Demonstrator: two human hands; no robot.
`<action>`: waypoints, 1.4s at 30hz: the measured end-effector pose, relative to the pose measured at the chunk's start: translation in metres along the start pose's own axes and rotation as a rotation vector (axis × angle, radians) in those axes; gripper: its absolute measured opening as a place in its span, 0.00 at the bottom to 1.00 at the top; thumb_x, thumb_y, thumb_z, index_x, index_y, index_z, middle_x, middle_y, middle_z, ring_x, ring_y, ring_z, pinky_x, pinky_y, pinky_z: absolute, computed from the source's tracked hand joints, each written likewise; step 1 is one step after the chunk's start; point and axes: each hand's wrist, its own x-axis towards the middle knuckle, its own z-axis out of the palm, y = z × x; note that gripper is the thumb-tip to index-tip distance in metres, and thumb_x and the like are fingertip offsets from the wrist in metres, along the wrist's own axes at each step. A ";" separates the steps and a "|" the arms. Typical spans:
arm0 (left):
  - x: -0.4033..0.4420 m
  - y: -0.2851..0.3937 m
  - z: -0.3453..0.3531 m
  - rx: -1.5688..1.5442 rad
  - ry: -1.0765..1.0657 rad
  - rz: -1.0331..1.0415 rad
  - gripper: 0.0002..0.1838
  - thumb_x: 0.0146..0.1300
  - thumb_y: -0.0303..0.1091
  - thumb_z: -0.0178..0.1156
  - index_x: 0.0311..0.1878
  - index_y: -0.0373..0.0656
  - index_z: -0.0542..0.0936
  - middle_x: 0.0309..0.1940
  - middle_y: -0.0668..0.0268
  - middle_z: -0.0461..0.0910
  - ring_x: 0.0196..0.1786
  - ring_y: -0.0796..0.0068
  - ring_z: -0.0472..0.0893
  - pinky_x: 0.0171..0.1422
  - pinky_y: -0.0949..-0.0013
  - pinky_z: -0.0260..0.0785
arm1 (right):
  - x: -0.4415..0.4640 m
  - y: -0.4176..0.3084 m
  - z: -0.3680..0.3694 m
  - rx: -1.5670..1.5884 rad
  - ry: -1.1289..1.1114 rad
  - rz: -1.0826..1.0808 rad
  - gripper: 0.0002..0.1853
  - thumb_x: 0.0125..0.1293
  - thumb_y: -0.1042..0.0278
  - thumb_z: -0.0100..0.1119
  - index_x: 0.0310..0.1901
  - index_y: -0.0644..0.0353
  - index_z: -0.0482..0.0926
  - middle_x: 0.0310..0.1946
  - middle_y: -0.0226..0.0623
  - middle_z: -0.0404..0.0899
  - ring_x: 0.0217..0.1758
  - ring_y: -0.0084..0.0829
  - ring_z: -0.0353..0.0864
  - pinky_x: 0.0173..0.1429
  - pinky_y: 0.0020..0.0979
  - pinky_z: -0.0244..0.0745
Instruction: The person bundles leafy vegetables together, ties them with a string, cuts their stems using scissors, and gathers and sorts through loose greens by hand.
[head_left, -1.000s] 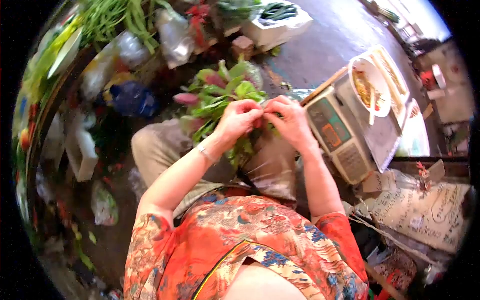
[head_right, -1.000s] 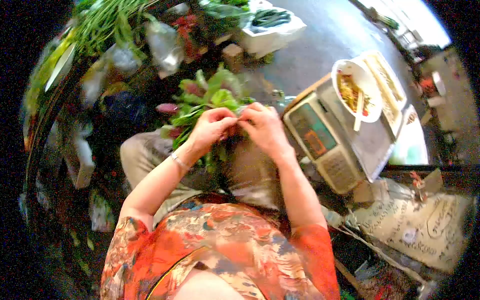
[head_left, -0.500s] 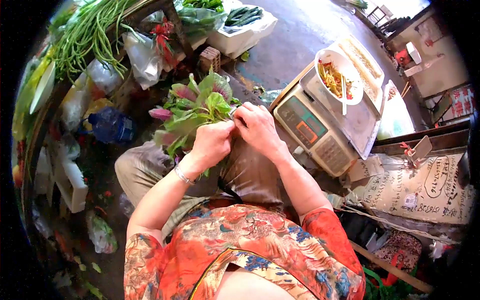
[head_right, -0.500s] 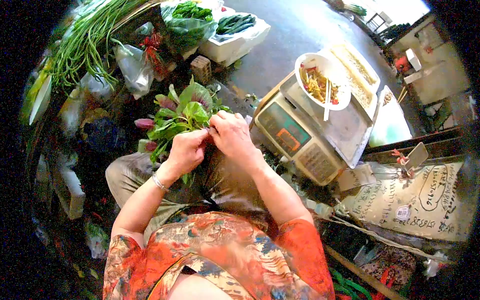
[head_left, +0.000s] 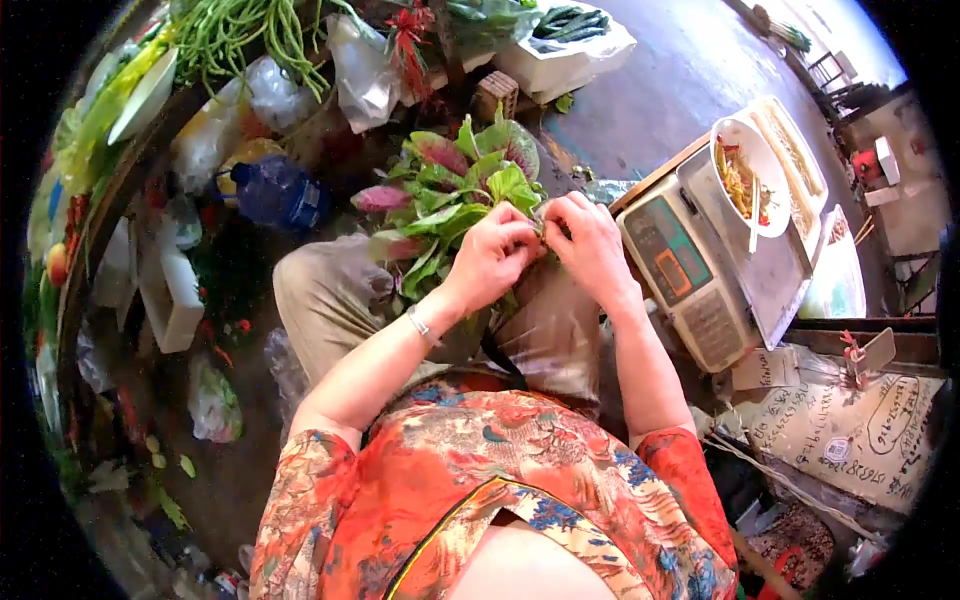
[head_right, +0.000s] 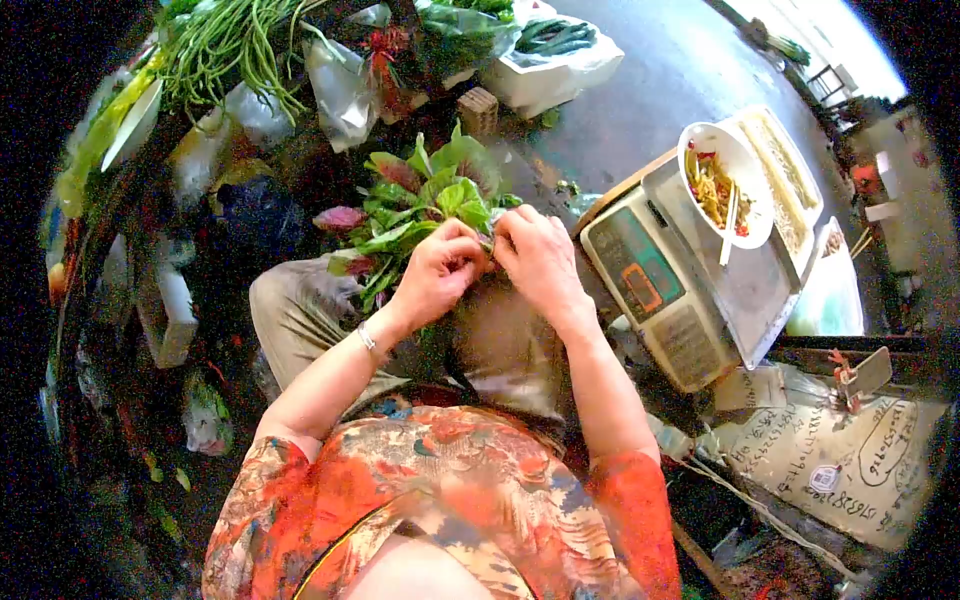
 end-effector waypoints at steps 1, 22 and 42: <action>0.001 -0.007 0.004 -0.147 0.028 -0.033 0.03 0.56 0.18 0.59 0.31 0.37 0.79 0.38 0.69 0.74 0.36 0.81 0.74 0.39 0.78 0.68 | -0.001 0.001 0.000 0.000 -0.008 -0.003 0.04 0.58 0.69 0.58 0.32 0.58 0.75 0.34 0.38 0.75 0.39 0.43 0.74 0.45 0.39 0.67; 0.007 -0.002 0.016 -0.514 0.133 -0.331 0.05 0.58 0.23 0.62 0.39 0.40 0.79 0.30 0.71 0.80 0.27 0.86 0.75 0.30 0.80 0.67 | 0.000 0.006 -0.011 0.407 -0.062 0.033 0.05 0.55 0.74 0.63 0.31 0.64 0.76 0.37 0.39 0.77 0.44 0.40 0.78 0.50 0.35 0.72; 0.014 -0.001 0.007 -0.472 0.025 -0.358 0.02 0.62 0.22 0.57 0.38 0.36 0.78 0.30 0.66 0.80 0.30 0.79 0.80 0.33 0.74 0.76 | -0.002 0.013 -0.007 0.341 -0.054 -0.007 0.04 0.59 0.77 0.58 0.37 0.65 0.77 0.35 0.37 0.76 0.43 0.34 0.77 0.49 0.31 0.71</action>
